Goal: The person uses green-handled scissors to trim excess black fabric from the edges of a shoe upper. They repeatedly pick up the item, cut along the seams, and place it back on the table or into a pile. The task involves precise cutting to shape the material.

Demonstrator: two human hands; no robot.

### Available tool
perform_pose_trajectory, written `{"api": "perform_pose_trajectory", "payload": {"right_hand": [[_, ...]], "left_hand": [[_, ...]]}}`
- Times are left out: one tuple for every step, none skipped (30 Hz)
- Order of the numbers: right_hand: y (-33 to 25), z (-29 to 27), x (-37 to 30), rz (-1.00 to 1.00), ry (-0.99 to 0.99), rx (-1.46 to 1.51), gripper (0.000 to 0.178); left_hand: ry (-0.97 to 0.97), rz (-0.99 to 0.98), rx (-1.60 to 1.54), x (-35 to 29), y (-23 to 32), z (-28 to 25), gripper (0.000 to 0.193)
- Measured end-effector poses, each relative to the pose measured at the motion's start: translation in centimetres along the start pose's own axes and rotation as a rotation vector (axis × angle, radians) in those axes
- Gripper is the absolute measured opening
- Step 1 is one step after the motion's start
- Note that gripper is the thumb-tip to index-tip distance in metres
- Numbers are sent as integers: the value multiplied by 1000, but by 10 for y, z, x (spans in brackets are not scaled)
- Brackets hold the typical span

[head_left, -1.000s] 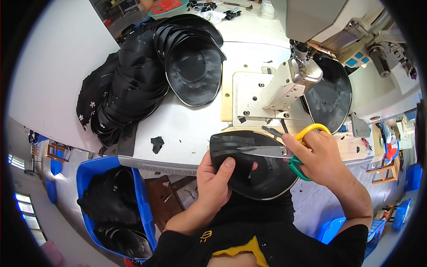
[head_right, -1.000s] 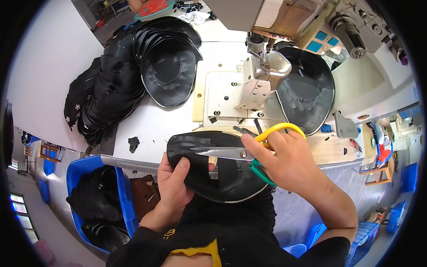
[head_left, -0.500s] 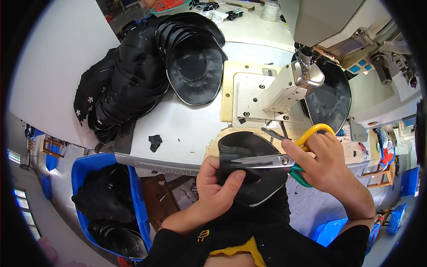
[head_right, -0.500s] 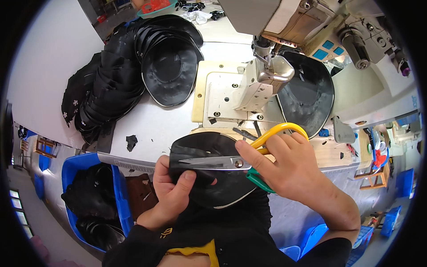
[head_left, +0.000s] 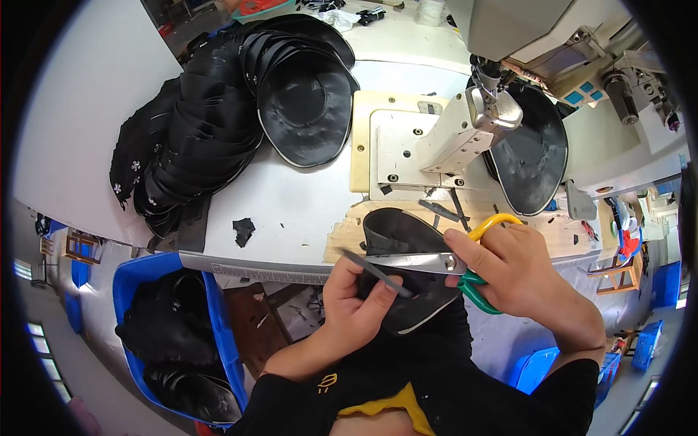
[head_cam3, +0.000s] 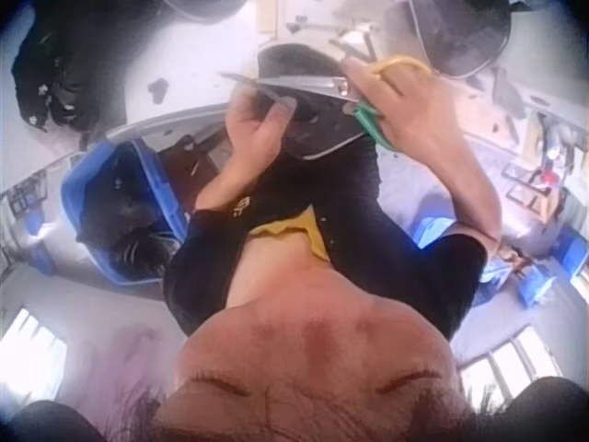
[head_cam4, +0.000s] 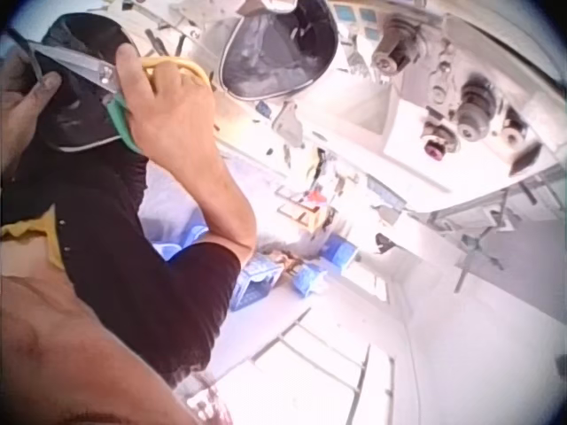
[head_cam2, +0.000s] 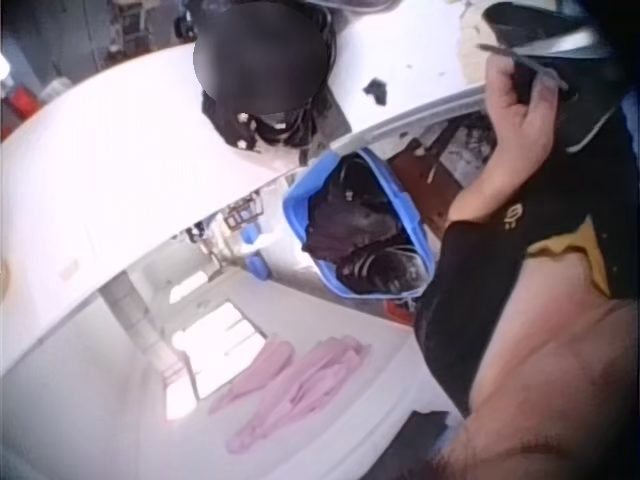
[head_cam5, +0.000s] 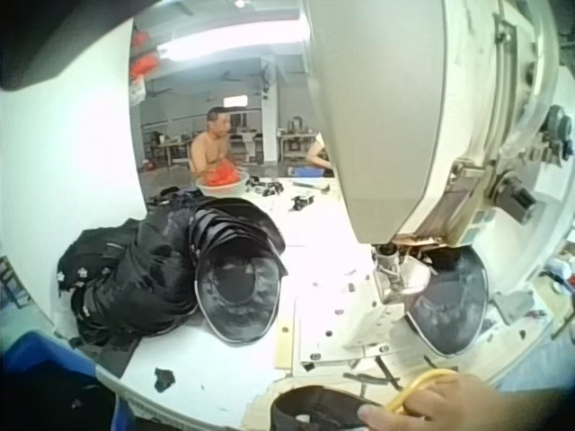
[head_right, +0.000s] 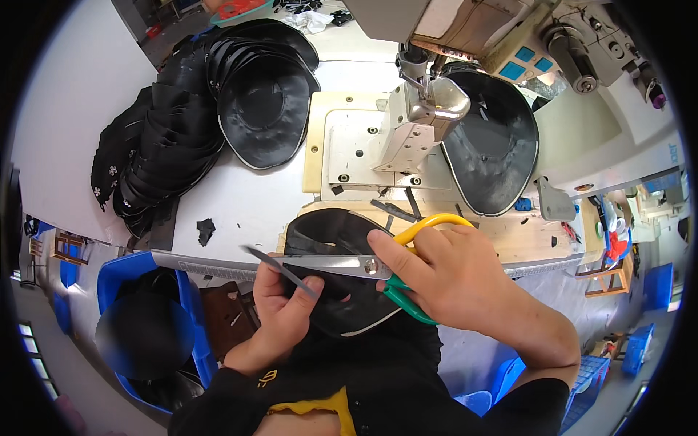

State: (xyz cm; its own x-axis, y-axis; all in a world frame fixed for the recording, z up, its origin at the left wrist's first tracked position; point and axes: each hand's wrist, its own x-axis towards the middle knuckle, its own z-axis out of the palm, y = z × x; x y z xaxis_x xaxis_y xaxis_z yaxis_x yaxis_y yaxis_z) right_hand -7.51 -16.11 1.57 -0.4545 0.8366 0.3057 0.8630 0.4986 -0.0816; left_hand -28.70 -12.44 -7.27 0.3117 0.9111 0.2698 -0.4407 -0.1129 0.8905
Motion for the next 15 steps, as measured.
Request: {"api": "perform_pose_trajectory", "payload": {"right_hand": [[2, 3, -1, 21, 7, 42, 55], [4, 5, -1, 41, 14, 84, 55], [6, 5, 0, 30, 52, 55, 55], [8, 4, 1, 19, 89, 25, 55], [9, 3, 3, 8, 127, -5, 55], [8, -1, 5, -3, 109, -65, 55], [9, -1, 6, -18, 98, -107, 59], [9, 0, 7, -33, 87, -149, 64], [8, -1, 5, -41, 75, -195, 69], [7, 0, 5, -20, 59, -174, 68], [5, 2, 4, 2, 43, -154, 67], [4, 5, 1, 30, 26, -134, 67], [6, 9, 0, 62, 42, -71, 63], [10, 13, 0, 93, 59, -8, 60], [12, 17, -1, 122, 78, 57, 57]], "left_hand": [[3, -36, -75, 0, 0, 1, 15], [6, -72, -150, 1, 0, 2, 15], [7, -109, -226, 3, 0, 2, 15], [2, -87, -197, 5, -3, -1, 15], [-3, -100, -198, 7, -3, -1, 15], [-4, -110, -197, 7, -3, -1, 16], [-6, -121, -196, 7, -2, -1, 16], [-3, -116, -200, 7, -3, 0, 16], [-6, -114, -207, 6, -6, 1, 17], [-9, -113, -214, 6, -7, 2, 17], [-9, -114, -214, 6, -8, 1, 19], [-14, -120, -214, 5, -10, 1, 20], [-19, -126, -214, 5, -10, 0, 21], [-2, -167, -221, 6, -8, 0, 23], [17, -207, -225, 9, -4, -1, 25]]}}
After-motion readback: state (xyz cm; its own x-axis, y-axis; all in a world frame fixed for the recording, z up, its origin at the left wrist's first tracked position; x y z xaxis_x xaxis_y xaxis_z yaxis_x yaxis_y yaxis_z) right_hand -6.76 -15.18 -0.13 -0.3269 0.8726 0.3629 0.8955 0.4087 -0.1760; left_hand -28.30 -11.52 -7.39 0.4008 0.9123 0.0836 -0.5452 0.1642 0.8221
